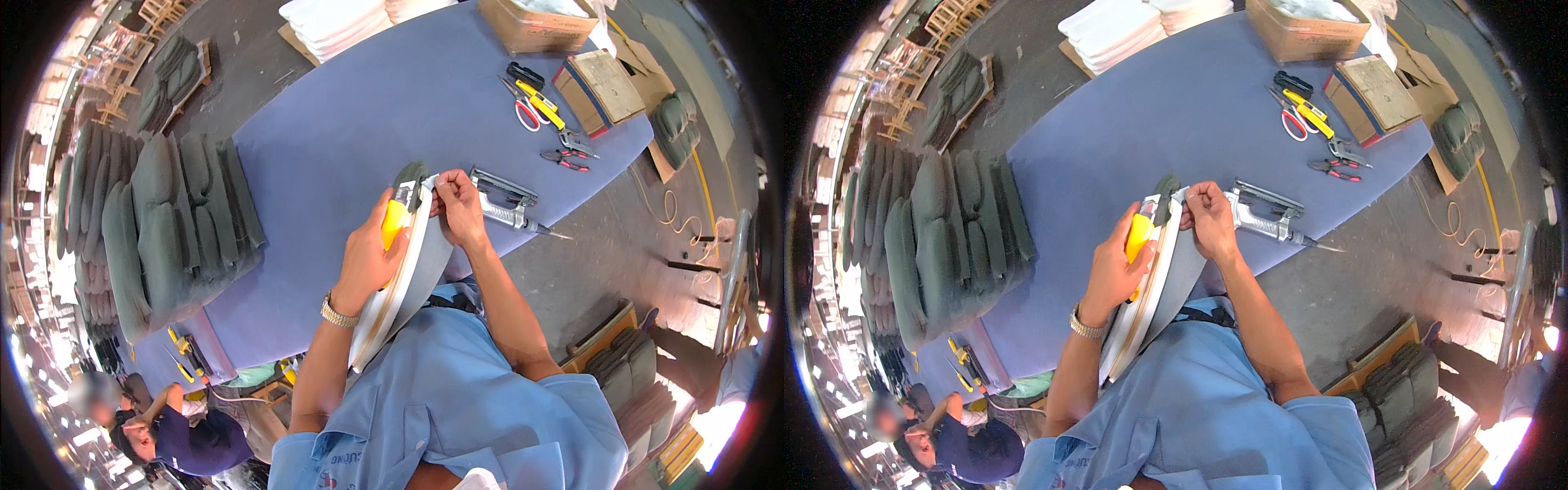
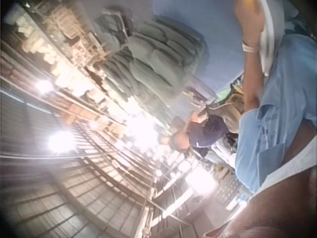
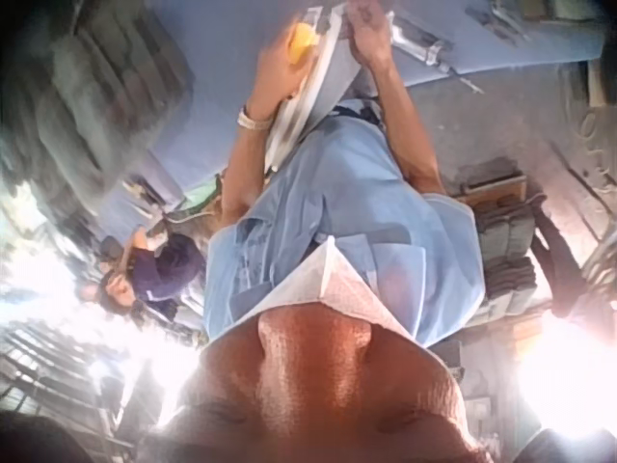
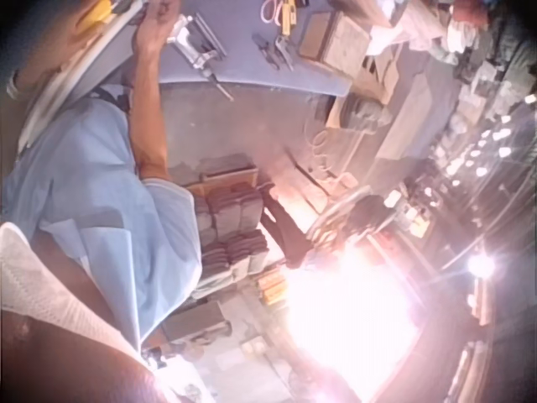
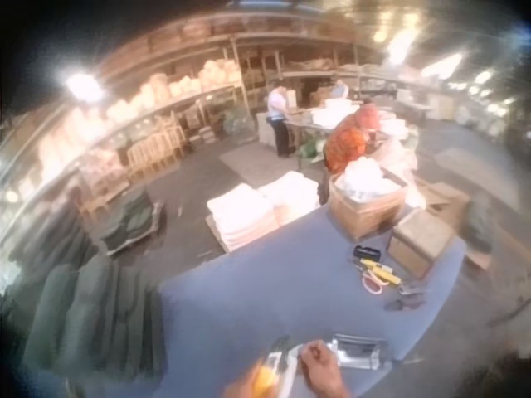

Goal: The person wraps a green fabric cover around a foam cushion, trims excess fabric with a utility knife, and secures the cover using a pneumatic staple gun. The person repeats this process for multiple cushions, stacking finished units on the table.

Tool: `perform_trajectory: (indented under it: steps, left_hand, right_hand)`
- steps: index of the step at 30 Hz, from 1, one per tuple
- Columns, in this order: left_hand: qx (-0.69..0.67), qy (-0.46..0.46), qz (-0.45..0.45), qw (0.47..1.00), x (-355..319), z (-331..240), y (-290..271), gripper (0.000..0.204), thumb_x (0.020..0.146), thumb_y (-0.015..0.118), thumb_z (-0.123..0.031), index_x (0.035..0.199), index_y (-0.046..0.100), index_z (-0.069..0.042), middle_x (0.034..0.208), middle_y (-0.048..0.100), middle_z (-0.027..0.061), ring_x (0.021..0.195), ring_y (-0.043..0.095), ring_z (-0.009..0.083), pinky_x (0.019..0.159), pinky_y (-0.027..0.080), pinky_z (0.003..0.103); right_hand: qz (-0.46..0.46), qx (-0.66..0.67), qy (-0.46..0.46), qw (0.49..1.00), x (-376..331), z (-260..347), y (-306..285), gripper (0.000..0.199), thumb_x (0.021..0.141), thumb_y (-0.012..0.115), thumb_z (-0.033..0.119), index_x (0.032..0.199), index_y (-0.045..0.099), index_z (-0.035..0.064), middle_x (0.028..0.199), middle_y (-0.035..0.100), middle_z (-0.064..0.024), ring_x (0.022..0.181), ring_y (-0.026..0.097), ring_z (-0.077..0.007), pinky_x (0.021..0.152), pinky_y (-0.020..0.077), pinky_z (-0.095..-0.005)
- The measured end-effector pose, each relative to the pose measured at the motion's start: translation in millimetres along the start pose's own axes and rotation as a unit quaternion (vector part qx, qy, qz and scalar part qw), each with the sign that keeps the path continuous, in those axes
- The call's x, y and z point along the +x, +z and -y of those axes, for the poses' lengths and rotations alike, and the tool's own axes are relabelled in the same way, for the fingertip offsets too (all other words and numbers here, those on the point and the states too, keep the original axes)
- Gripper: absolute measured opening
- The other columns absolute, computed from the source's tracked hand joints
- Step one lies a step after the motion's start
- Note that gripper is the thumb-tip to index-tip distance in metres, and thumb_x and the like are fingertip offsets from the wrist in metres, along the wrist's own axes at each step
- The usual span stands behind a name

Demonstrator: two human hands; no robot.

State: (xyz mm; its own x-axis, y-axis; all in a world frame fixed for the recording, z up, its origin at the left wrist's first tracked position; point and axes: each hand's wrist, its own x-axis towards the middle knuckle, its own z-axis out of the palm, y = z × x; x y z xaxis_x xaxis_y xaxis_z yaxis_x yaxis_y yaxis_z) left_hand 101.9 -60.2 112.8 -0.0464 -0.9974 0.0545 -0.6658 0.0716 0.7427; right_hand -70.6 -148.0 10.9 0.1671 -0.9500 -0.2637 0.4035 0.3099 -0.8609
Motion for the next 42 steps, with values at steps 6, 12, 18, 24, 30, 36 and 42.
perform_trajectory:
  steps: [6,12,18,24,30,36,42]
  left_hand:
    - [-0.060,0.060,-0.114,0.990,5,-15,2,0.073,0.099,0.068,-0.012,0.161,0.030,-0.002,0.109,0.074,0.0166,0.083,0.074,0.0248,0.075,0.059,0.036]
    - [0.011,0.076,-0.020,0.997,5,-60,15,0.087,0.089,0.074,-0.008,0.161,0.026,0.002,0.116,0.069,0.0255,0.101,0.071,0.0402,0.084,0.057,0.045]
    - [0.086,0.149,-0.033,0.985,-7,-56,8,0.072,0.085,0.073,-0.006,0.152,0.046,0.000,0.143,0.060,0.0181,0.125,0.060,0.0364,0.106,0.046,0.046]
    - [0.166,0.100,-0.069,0.979,3,-2,26,0.058,0.086,0.070,-0.007,0.143,0.058,-0.008,0.143,0.060,0.0143,0.123,0.060,0.0350,0.103,0.047,0.048]
    - [0.120,0.075,-0.077,0.987,16,9,35,0.045,0.090,0.070,-0.010,0.134,0.067,-0.013,0.138,0.064,0.0132,0.114,0.065,0.0319,0.096,0.053,0.044]
    - [0.130,0.115,0.008,0.985,34,8,27,0.043,0.090,0.069,-0.010,0.133,0.067,-0.011,0.142,0.062,0.0128,0.116,0.067,0.0316,0.091,0.058,0.041]
    - [0.122,0.075,0.105,0.984,31,8,3,0.046,0.088,0.067,-0.005,0.134,0.066,-0.010,0.144,0.061,0.0114,0.119,0.067,0.0300,0.093,0.058,0.044]
  right_hand:
    - [-0.053,-0.177,-0.055,0.981,-37,40,8,0.022,0.103,0.066,0.020,0.112,0.062,-0.0006,0.094,0.064,-0.0031,0.079,0.060,-0.0083,0.066,0.0495,-0.0242]
    - [0.139,-0.140,-0.083,0.977,-82,50,14,0.038,0.108,0.061,0.031,0.126,0.062,-0.0026,0.107,0.068,-0.0060,0.095,0.063,-0.0152,0.085,0.0521,-0.0318]
    - [0.026,-0.097,-0.021,0.995,-77,51,-2,0.021,0.101,0.067,0.015,0.115,0.062,-0.0007,0.093,0.067,-0.0033,0.081,0.063,-0.0117,0.074,0.0521,-0.0291]
    - [-0.030,-0.440,-0.211,0.872,-38,60,19,0.030,0.091,0.075,0.017,0.117,0.067,0.0054,0.085,0.072,-0.0129,0.074,0.070,-0.0257,0.071,0.0546,-0.0378]
    - [-0.065,-0.289,-0.009,0.955,-6,38,10,0.024,0.092,0.075,0.016,0.104,0.064,-0.0004,0.075,0.067,-0.0084,0.064,0.065,-0.0180,0.059,0.0509,-0.0327]
    - [-0.055,-0.046,0.056,0.996,7,23,-3,0.015,0.096,0.070,0.014,0.098,0.059,0.0041,0.070,0.056,-0.0017,0.055,0.055,-0.0127,0.050,0.0443,-0.0287]
    - [0.016,0.031,0.090,0.995,15,10,-9,0.015,0.099,0.069,0.019,0.097,0.059,0.0085,0.070,0.059,-0.0007,0.055,0.055,-0.0118,0.051,0.0446,-0.0276]
